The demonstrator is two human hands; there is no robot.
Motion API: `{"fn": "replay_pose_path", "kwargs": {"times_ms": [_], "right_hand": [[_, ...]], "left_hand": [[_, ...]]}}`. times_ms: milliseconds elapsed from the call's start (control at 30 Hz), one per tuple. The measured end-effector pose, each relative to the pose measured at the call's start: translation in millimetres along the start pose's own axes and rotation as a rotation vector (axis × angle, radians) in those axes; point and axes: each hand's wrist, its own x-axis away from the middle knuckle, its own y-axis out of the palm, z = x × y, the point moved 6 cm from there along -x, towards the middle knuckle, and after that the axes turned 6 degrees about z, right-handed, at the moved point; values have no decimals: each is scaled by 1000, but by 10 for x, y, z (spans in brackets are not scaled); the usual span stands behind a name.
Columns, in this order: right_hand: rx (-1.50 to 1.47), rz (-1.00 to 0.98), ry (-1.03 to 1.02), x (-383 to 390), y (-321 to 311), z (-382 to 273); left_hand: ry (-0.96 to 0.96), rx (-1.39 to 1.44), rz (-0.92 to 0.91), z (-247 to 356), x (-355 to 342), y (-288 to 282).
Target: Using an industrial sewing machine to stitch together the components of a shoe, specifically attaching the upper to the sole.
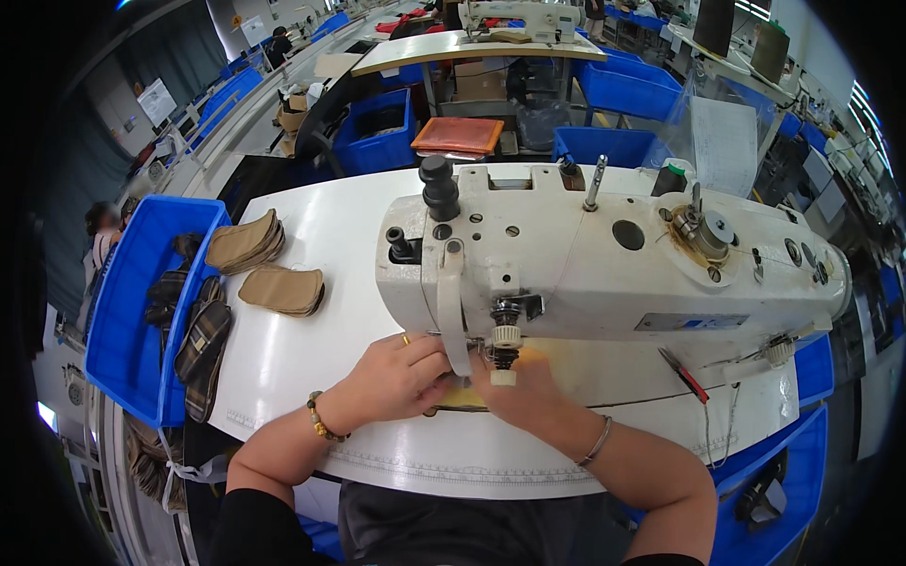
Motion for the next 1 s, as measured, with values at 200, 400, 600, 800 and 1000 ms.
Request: {"fn": "replay_pose_path", "kwargs": {"times_ms": [200, 400, 600, 800, 1000], "right_hand": [[-337, -84, 119, -49, 16, 43], [-309, -6, 77, -9, 42, 35], [-335, -9, 25, 27, 55, -21], [-314, -33, 12, 30, 51, -46], [-352, 48, 48, -28, -20, 15]], "left_hand": [[63, -73, 45, -8, -2, -39], [90, -159, 65, -26, 22, 44], [78, -210, 134, -88, 115, 142], [45, -204, 116, -96, 64, 112], [-166, 142, -41, -127, -53, -76]]}}
